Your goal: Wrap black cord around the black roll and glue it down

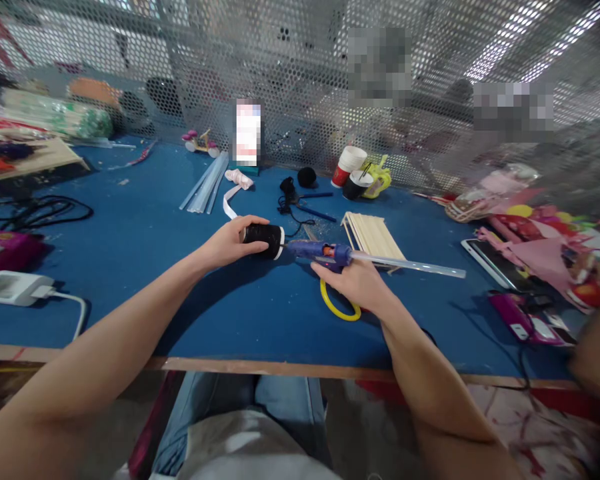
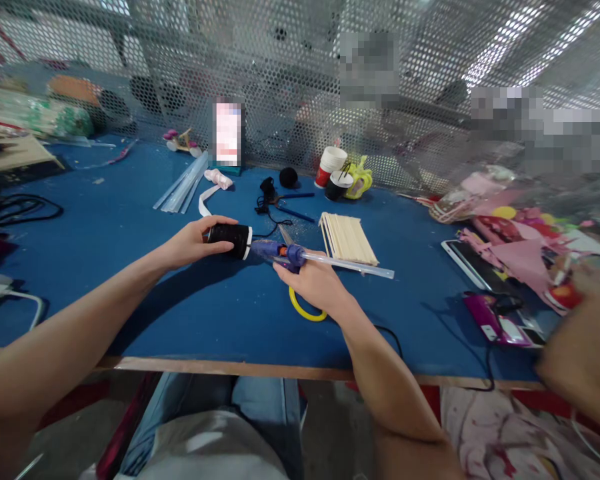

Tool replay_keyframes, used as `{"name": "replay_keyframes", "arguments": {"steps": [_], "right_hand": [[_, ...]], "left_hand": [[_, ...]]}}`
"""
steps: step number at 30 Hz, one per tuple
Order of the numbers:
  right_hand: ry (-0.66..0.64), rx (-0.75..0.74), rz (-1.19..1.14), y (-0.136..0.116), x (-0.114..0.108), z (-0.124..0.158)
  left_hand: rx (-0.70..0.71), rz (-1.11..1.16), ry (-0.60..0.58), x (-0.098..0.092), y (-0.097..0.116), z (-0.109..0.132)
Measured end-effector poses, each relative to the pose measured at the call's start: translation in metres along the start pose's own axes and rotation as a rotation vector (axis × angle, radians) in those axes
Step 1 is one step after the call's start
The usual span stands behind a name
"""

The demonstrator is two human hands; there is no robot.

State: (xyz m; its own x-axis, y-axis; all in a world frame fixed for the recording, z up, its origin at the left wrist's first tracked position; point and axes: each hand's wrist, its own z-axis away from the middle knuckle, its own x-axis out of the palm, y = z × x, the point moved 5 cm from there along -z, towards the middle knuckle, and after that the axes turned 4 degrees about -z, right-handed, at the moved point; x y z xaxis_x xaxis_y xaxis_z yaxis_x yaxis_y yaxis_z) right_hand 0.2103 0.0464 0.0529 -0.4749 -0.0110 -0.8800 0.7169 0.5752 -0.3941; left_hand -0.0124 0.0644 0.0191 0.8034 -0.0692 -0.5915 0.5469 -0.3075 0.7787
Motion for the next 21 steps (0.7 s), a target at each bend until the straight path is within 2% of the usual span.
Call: {"name": "replay_keyframes", "arguments": {"steps": [5, 10, 16, 21], "right_hand": [[0.06, -0.024, 0.006, -0.0032, -0.0033, -0.0006], [-0.017, -0.018, -0.008, -0.0031, -0.0015, 0.0], [0.055, 0.003, 0.014, -0.0015, -0.0028, -0.0023], [0.006, 0.035, -0.031, -0.0015, -0.0025, -0.001]], "left_hand": [[0.013, -0.023, -0.017, -0.0005, 0.0012, 0.0004], [0.021, -0.045, -0.011, -0.0008, -0.0013, 0.0004], [0.027, -0.031, -0.012, -0.0006, -0.0003, 0.0004], [0.018, -0.049, -0.015, -0.0011, 0.0018, 0.0006]]}}
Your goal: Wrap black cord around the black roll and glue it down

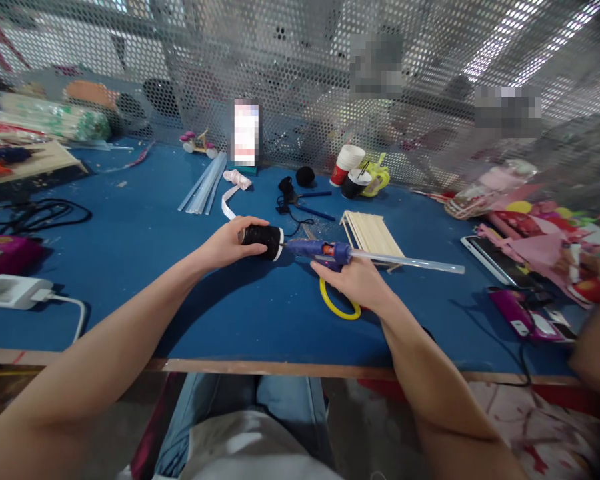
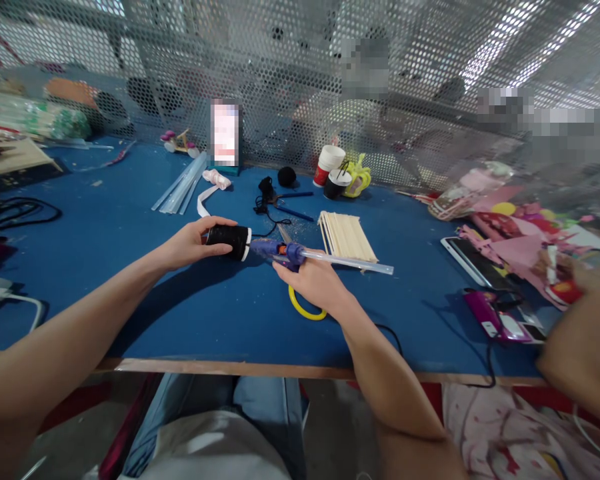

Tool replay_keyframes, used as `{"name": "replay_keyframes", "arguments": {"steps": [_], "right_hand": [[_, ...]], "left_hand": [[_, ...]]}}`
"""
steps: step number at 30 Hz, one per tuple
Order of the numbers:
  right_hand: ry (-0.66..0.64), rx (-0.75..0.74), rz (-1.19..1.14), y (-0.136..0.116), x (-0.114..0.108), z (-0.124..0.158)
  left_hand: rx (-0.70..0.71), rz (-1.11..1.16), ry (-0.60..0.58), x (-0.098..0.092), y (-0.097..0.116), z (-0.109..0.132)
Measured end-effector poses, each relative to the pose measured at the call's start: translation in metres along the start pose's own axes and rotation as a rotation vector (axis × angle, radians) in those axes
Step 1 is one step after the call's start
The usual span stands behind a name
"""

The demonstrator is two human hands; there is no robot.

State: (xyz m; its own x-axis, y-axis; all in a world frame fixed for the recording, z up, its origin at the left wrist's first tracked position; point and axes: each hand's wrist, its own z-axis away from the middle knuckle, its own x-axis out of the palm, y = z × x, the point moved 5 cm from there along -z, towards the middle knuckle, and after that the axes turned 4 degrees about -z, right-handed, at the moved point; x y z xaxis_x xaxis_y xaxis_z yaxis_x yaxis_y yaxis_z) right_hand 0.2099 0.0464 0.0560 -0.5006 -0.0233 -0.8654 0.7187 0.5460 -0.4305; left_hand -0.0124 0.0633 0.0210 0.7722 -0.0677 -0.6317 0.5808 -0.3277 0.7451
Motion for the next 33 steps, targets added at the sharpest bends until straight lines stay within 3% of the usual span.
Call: {"name": "replay_keyframes", "arguments": {"steps": [5, 19, 28, 33], "right_hand": [[-0.035, 0.052, -0.02, 0.001, 0.0004, 0.0004], [0.04, 0.076, -0.014, 0.0084, 0.0028, -0.0044], [-0.037, 0.114, -0.037, 0.0056, -0.0023, 0.0002], [-0.013, 0.079, -0.025, 0.0066, -0.0009, -0.0018]], "left_hand": [[-0.005, 0.013, -0.006, -0.0004, -0.0009, 0.0009], [0.024, 0.044, -0.032, -0.0009, 0.003, 0.0016], [0.023, 0.036, -0.048, -0.0014, 0.004, 0.0024], [0.048, 0.046, -0.064, -0.0025, 0.0064, 0.0031]]}}
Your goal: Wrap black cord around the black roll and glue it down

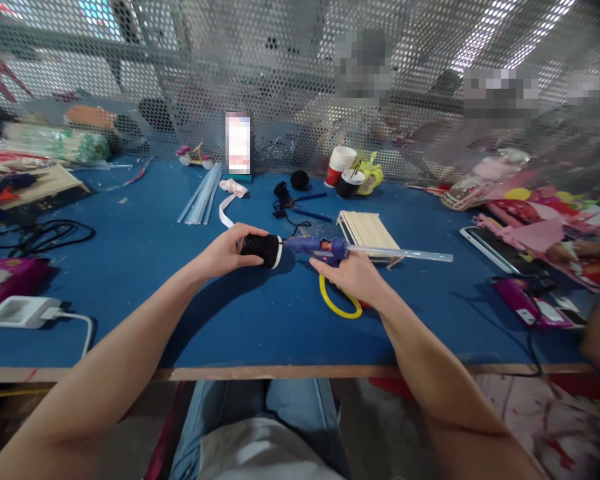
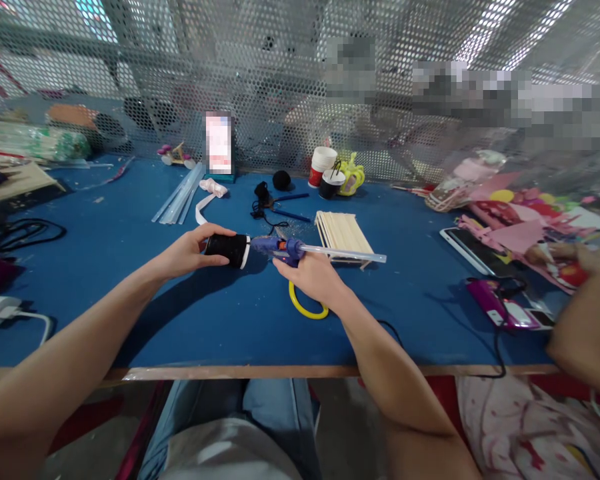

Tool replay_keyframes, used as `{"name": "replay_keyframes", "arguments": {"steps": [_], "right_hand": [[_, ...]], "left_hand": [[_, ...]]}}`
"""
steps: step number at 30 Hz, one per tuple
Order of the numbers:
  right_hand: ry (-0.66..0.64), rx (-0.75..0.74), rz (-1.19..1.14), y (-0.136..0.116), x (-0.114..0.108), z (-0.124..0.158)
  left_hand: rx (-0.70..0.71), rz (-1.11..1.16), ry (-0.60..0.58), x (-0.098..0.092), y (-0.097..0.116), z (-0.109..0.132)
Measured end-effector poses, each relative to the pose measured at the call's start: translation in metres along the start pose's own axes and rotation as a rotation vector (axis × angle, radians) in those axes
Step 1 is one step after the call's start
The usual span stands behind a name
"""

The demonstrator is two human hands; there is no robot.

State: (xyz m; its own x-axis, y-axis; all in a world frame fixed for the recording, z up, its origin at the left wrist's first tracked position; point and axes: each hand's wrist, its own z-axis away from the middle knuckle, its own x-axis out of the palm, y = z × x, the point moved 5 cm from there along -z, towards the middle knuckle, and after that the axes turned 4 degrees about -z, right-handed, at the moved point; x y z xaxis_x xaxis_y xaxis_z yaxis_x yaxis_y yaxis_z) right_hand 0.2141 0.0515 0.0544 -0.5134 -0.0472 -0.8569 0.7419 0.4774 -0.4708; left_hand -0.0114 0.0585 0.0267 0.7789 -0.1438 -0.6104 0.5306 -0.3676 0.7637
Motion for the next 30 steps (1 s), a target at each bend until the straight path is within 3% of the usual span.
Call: {"name": "replay_keyframes", "arguments": {"steps": [22, 30], "right_hand": [[-0.01, -0.024, 0.029, 0.0053, 0.0047, -0.0061], [-0.021, 0.028, -0.052, -0.0007, 0.0009, -0.0018]], "left_hand": [[0.075, -0.006, -0.027, -0.0006, 0.0023, 0.0005], [0.027, -0.004, -0.024, -0.0002, 0.0023, -0.0005]]}}
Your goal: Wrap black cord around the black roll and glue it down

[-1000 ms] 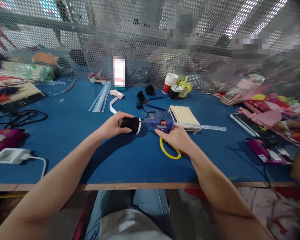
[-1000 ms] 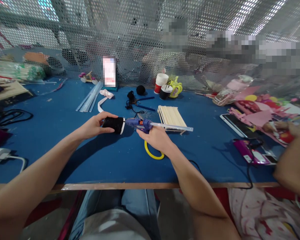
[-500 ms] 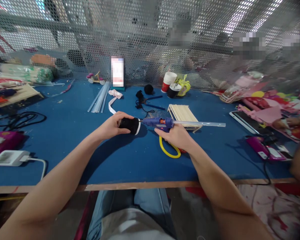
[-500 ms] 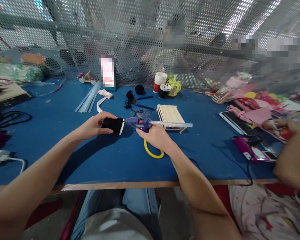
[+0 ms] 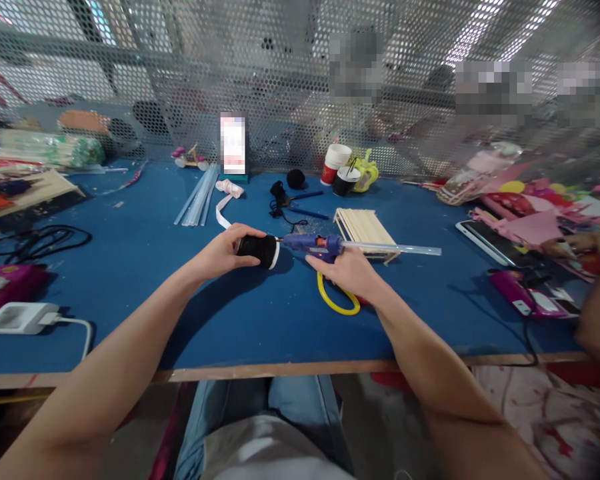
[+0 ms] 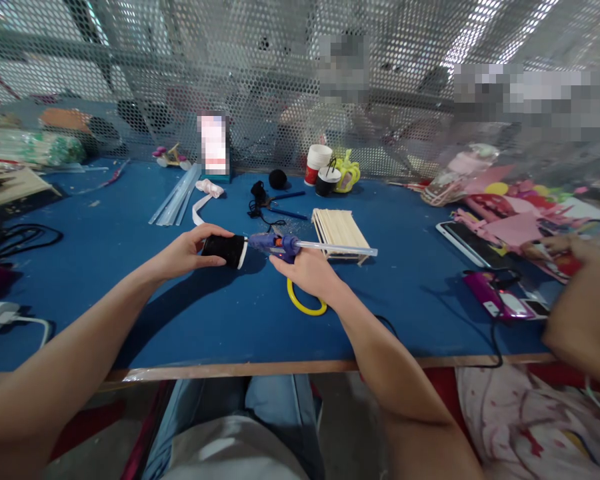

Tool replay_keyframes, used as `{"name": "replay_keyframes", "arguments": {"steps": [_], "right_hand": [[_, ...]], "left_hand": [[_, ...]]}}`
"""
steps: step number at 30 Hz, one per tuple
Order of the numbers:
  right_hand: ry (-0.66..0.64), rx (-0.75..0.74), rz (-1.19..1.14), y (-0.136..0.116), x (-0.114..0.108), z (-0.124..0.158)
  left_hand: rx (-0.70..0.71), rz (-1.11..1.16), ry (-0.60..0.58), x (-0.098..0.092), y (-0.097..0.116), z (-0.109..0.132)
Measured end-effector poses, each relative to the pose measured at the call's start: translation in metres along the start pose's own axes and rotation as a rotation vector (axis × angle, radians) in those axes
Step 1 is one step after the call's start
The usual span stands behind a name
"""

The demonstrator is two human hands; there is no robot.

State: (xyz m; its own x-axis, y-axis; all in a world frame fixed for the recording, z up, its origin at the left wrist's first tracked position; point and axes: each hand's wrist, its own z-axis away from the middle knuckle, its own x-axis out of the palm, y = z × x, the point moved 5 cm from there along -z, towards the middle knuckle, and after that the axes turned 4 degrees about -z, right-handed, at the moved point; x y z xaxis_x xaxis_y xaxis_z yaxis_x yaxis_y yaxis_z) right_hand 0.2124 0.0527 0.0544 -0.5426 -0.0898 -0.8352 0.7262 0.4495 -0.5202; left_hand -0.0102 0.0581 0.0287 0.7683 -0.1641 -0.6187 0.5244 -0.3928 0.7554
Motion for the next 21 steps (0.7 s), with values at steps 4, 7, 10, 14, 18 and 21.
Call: {"name": "replay_keyframes", "arguments": {"steps": [4, 7, 10, 14, 18, 21], "right_hand": [[-0.023, 0.006, -0.005, -0.0009, -0.0003, 0.0021], [-0.021, -0.012, -0.012, 0.0, 0.0004, 0.0026], [-0.022, -0.014, 0.0, 0.001, 0.0005, 0.0034], [-0.033, -0.006, 0.018, 0.001, 0.0002, 0.0043], [-0.048, -0.007, 0.043, -0.0007, 0.0004, 0.0045], [-0.042, -0.013, 0.065, -0.0021, -0.0002, 0.0048]], "left_hand": [[-0.023, 0.014, 0.003, 0.0005, -0.0021, 0.0], [-0.035, 0.01, 0.004, 0.0006, -0.004, 0.0], [-0.043, 0.003, 0.006, 0.0005, -0.0042, -0.0002], [-0.059, 0.006, 0.019, 0.0003, -0.0034, -0.0006], [-0.072, 0.007, 0.022, 0.0005, -0.0043, -0.0008], [-0.075, 0.004, 0.027, 0.0003, -0.005, -0.0009]]}}
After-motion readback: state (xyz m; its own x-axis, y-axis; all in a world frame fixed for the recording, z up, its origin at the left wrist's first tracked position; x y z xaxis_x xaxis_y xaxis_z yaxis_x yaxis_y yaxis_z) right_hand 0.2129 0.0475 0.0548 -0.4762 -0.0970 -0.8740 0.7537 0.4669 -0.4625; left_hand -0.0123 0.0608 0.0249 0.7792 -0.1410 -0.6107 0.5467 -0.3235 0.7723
